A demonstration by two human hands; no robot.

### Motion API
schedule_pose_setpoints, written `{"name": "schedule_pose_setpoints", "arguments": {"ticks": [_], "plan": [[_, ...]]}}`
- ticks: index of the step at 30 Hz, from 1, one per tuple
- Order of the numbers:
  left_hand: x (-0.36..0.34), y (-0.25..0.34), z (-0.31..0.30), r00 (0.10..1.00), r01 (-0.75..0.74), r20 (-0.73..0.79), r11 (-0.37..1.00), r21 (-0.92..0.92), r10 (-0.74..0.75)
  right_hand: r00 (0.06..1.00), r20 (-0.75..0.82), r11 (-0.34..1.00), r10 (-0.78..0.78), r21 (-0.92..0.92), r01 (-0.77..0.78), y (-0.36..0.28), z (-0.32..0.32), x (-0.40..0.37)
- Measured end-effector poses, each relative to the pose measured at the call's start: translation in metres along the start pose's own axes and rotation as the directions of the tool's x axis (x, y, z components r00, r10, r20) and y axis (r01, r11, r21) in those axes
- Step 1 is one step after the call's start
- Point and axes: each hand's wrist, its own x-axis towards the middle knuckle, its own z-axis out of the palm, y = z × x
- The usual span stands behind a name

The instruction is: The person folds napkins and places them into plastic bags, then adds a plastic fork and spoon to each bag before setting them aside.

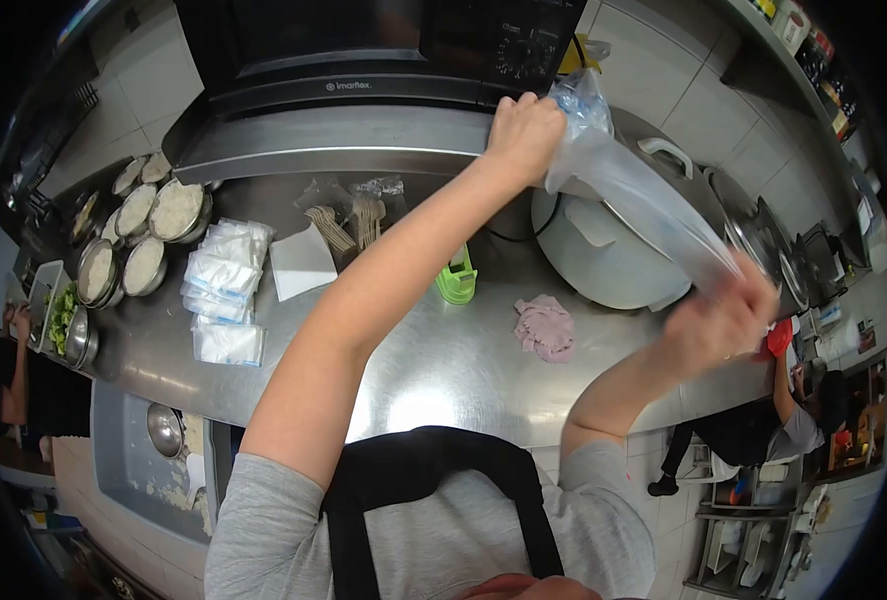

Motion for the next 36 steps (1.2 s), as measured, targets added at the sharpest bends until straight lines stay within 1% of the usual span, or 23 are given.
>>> {"name": "schedule_pose_setpoints", "arguments": {"ticks": [1,2,3,4,5,7,9,10,11,12,14,16,17,19,21,23,27,29,31,32,33,35,36], "plan": [[0.002,-0.003,0.003,0.999,0.028,0.028,0.999,-0.031,-0.028,0.980,-0.187,0.976,-0.061,0.193,0.097,-0.011,-0.010,0.000],[0.002,-0.003,0.000,0.997,0.058,0.060,0.996,-0.063,-0.055,0.982,-0.176,0.962,-0.067,0.250,0.110,-0.015,-0.031,0.000],[0.005,-0.008,-0.005,0.964,0.071,0.263,0.992,-0.102,-0.042,0.997,-0.072,0.980,-0.030,0.193,0.043,-0.022,-0.046,-0.010],[-0.003,-0.025,-0.013,0.943,-0.093,0.290,0.967,-0.236,0.161,1.000,0.028,0.991,0.012,0.132,-0.015,-0.027,-0.056,-0.018],[-0.011,-0.040,-0.024,0.890,-0.243,0.283,0.898,-0.367,0.357,0.955,0.211,0.970,0.207,0.080,-0.228,-0.036,-0.054,-0.028],[-0.033,-0.011,-0.072,0.996,-0.062,0.021,0.863,-0.501,0.084,0.698,0.507,0.832,0.505,-0.072,-0.550,-0.043,-0.044,-0.051],[-0.079,0.002,-0.096,0.992,-0.068,0.023,0.681,-0.729,0.124,0.362,0.709,0.668,0.605,-0.205,-0.715,-0.035,-0.042,-0.091],[-0.112,0.019,-0.109,0.958,0.147,0.251,0.512,-0.846,0.141,0.271,0.755,0.611,0.598,-0.210,-0.763,-0.036,-0.039,-0.113],[-0.154,0.034,-0.097,0.931,0.245,0.297,0.238,-0.940,0.213,0.175,0.797,0.551,0.579,-0.223,-0.804,-0.038,-0.034,-0.132],[-0.197,0.041,-0.091,0.865,0.343,0.425,0.302,-0.889,0.267,0.174,0.797,0.549,0.579,-0.223,-0.806,-0.039,-0.028,-0.145],[-0.245,0.042,-0.092,0.590,0.497,0.743,0.584,-0.642,0.316,0.106,0.824,0.619,0.556,-0.326,-0.715,-0.037,-0.015,-0.165],[-0.297,0.028,-0.080,0.462,0.861,0.885,0.214,-0.462,0.056,0.121,0.820,0.670,0.560,-0.362,-0.649,-0.001,-0.011,-0.193],[-0.315,0.016,-0.080,0.455,0.869,0.890,0.204,-0.451,0.029,0.142,0.818,0.718,0.557,-0.388,-0.577,0.020,-0.008,-0.208],[-0.345,-0.014,-0.095,0.483,0.803,0.812,-0.204,-0.560,-0.327,0.446,0.821,0.911,0.357,-0.411,0.026,0.074,-0.009,-0.227],[-0.363,-0.030,-0.120,0.437,0.784,0.786,-0.244,-0.571,-0.437,0.234,0.653,0.690,0.720,-0.709,-0.144,0.118,-0.025,-0.249],[-0.381,-0.039,-0.139,0.402,0.747,0.749,-0.285,-0.601,-0.526,0.374,0.780,0.712,0.502,-0.618,0.334,0.145,-0.037,-0.258],[-0.406,-0.041,-0.166,0.351,0.697,0.725,-0.352,-0.625,-0.593,0.236,0.808,0.698,0.539,-0.586,0.412,0.137,-0.023,-0.255],[-0.413,-0.039,-0.170,0.382,0.694,0.707,-0.321,-0.645,-0.595,0.329,0.840,0.792,0.432,-0.528,0.306,0.107,0.003,-0.241],[-0.411,-0.037,-0.174,0.377,0.709,0.716,-0.314,-0.631,-0.587,0.277,0.896,0.930,0.348,-0.293,-0.223,0.072,0.045,-0.249],[-0.410,-0.036,-0.174,0.381,0.728,0.731,-0.303,-0.614,-0.566,0.036,0.928,0.760,0.371,-0.281,-0.585,0.024,0.064,-0.237],[-0.411,-0.035,-0.172,0.373,0.730,0.733,-0.307,-0.610,-0.568,-0.067,0.976,0.630,0.206,-0.185,-0.754,0.010,0.076,-0.258],[-0.412,-0.036,-0.168,0.379,0.737,0.760,-0.324,-0.593,-0.529,-0.356,0.932,0.178,0.066,-0.362,-0.915,-0.044,0.099,-0.258],[-0.415,-0.038,-0.165,0.372,0.738,0.758,-0.325,-0.591,-0.536,-0.358,0.932,0.173,0.058,-0.363,-0.916,-0.047,0.103,-0.263]]}}
